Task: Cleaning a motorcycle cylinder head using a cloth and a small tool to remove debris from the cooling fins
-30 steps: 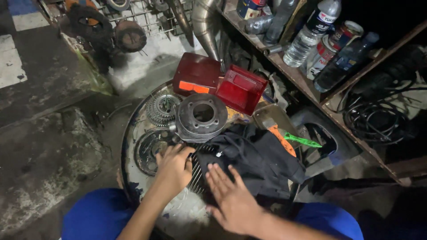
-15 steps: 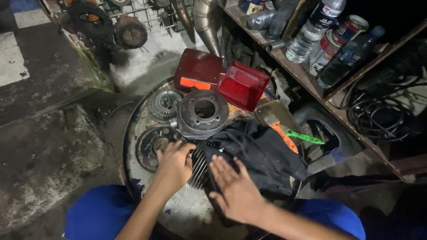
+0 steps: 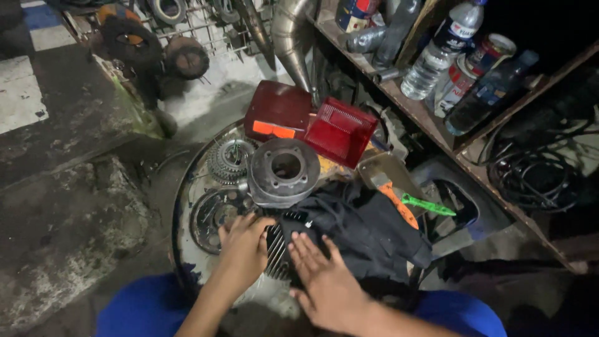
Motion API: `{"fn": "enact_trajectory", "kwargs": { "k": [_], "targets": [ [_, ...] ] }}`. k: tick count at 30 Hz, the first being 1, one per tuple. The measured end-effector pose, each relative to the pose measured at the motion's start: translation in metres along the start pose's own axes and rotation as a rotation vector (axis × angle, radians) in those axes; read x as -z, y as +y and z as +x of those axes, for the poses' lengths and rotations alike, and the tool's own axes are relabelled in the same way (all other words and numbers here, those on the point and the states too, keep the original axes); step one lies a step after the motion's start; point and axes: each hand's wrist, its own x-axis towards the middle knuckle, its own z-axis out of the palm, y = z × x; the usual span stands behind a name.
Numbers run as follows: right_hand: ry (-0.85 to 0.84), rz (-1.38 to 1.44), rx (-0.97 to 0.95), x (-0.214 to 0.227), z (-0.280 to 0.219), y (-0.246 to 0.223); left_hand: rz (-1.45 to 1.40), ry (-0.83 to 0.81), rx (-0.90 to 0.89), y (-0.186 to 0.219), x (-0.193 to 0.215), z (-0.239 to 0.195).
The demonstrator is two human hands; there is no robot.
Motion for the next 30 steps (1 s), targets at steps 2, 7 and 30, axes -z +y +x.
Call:
{"fn": "enact_trajectory", "kwargs": {
  "k": [2, 7, 30],
  "targets": [
    [0.011, 0.001, 0.041, -0.006, -0.001, -0.001, 0.012, 0.029, -0.003, -0.009, -0.008, 0.007],
    [0.030, -0.013, 0.079, -0.012, 0.003, 0.009, -0.041, 0.030, 0.027, -0.007, -0.002, 0.013],
    [0.099, -0.302, -0.063, -0.033, 0.007, 0.006, -0.083, 0.201, -0.270, -0.020, -0.006, 0.002]
  ]
}}
